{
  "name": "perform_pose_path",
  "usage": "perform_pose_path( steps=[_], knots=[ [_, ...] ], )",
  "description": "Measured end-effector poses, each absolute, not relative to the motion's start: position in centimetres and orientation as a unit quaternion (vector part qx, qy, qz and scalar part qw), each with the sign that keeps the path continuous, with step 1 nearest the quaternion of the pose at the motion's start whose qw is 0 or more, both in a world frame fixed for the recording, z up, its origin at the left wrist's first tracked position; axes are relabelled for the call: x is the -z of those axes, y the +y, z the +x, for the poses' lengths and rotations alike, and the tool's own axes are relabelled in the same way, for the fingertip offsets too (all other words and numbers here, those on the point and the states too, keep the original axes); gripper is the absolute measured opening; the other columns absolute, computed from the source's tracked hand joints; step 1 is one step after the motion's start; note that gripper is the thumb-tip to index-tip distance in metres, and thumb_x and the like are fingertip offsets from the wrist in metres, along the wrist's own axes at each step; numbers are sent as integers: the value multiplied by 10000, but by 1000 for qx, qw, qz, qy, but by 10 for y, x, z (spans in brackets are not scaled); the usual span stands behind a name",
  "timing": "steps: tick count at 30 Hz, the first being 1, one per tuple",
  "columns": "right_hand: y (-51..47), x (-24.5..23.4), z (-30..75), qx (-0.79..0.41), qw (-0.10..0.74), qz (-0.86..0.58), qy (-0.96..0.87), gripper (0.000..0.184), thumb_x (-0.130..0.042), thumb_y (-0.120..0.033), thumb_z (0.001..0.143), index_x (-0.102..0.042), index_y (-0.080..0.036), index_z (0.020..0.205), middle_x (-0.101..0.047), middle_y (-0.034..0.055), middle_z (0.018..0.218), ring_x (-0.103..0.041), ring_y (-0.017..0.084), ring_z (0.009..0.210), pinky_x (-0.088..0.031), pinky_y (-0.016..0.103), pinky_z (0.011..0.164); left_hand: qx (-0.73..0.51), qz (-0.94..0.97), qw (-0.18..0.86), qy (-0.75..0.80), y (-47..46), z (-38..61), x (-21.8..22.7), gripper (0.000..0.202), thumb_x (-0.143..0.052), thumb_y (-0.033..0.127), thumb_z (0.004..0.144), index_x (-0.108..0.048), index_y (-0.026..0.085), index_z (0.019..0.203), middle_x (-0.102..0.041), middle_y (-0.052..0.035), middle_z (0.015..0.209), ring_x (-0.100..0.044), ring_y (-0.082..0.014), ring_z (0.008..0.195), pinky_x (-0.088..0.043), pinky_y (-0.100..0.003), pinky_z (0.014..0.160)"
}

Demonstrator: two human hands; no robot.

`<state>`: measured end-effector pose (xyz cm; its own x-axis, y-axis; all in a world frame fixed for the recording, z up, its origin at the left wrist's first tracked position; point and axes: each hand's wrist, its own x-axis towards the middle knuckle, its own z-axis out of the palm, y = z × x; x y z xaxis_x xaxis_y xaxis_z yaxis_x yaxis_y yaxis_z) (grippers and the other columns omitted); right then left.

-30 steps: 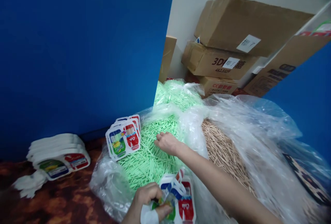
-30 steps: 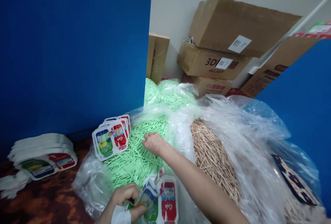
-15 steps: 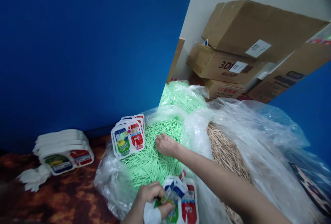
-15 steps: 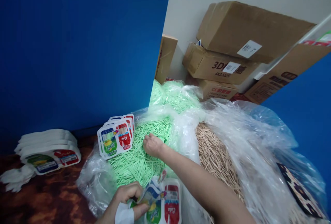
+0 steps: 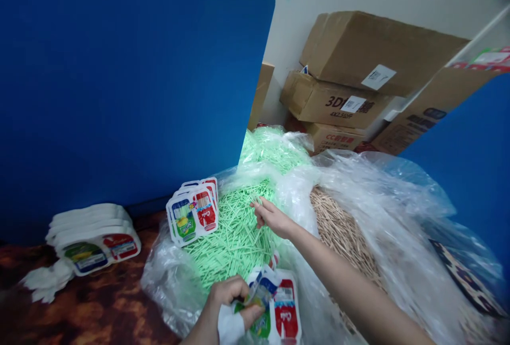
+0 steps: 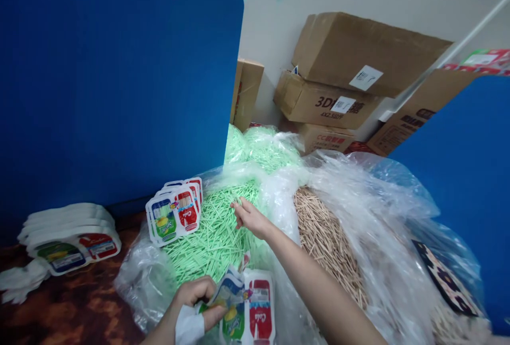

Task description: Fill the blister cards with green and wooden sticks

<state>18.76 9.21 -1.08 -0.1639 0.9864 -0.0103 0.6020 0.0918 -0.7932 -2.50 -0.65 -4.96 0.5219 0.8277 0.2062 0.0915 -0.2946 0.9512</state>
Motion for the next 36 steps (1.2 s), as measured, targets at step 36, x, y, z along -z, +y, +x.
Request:
perform_pose_path(
  steps=[36],
  knots=[
    [88, 11, 208, -135, -6, -613, -779, 169, -414, -21, 834, -511, -159, 827, -575, 148, 1026, -557, 249, 1003, -408, 406, 882, -358, 707, 501, 347, -9, -31, 53, 305, -654, 264, 670, -396, 194, 524, -402, 43, 559, -358, -108, 514, -260, -228, 493]
  ],
)
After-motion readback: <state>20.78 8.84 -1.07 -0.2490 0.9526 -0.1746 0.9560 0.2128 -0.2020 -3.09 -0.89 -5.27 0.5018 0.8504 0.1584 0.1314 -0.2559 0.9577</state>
